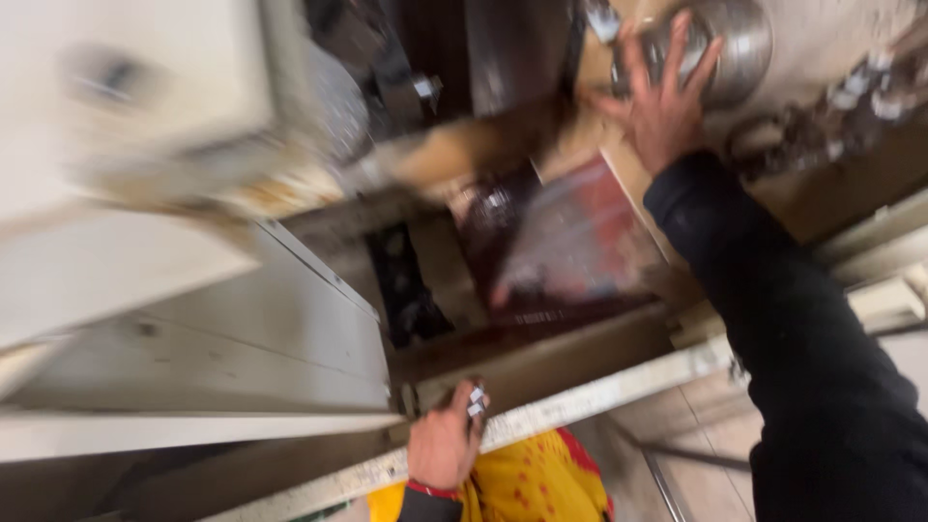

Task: The person opens a machine door using two metal rods, wipes the interior with a cloth, and then closes the door. They also handle several metal rods and place them into a green toolbox.

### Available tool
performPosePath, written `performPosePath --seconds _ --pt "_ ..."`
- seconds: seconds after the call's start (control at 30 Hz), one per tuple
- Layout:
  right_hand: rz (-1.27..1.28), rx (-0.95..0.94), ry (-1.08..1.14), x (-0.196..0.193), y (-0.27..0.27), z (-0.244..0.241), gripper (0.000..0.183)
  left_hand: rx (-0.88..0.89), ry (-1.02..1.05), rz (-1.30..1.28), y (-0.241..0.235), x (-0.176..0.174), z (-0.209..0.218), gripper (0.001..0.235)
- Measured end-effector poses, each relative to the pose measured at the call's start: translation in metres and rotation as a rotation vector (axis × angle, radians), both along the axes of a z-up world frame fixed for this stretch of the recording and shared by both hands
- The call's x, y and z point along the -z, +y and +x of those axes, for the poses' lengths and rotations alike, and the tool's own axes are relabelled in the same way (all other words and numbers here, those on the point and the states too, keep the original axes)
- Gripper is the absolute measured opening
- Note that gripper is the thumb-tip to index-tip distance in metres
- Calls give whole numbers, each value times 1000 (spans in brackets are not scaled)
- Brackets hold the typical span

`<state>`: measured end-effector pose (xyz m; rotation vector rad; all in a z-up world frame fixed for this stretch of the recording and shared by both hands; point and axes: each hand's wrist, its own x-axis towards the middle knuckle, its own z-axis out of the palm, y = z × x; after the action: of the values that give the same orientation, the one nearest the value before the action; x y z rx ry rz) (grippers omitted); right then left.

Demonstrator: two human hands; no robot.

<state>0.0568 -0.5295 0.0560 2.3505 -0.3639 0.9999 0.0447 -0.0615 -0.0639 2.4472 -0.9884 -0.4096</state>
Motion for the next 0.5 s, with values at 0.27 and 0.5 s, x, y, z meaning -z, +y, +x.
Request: performPosePath --seconds 0.27,0.5 --pt "-535 555 250 51 -43 -9 83 39 -29 -181 1 -12 -3 43" --pt "-657 469 106 56 -42 -16 62 40 -25 -193 2 -11 -4 40"
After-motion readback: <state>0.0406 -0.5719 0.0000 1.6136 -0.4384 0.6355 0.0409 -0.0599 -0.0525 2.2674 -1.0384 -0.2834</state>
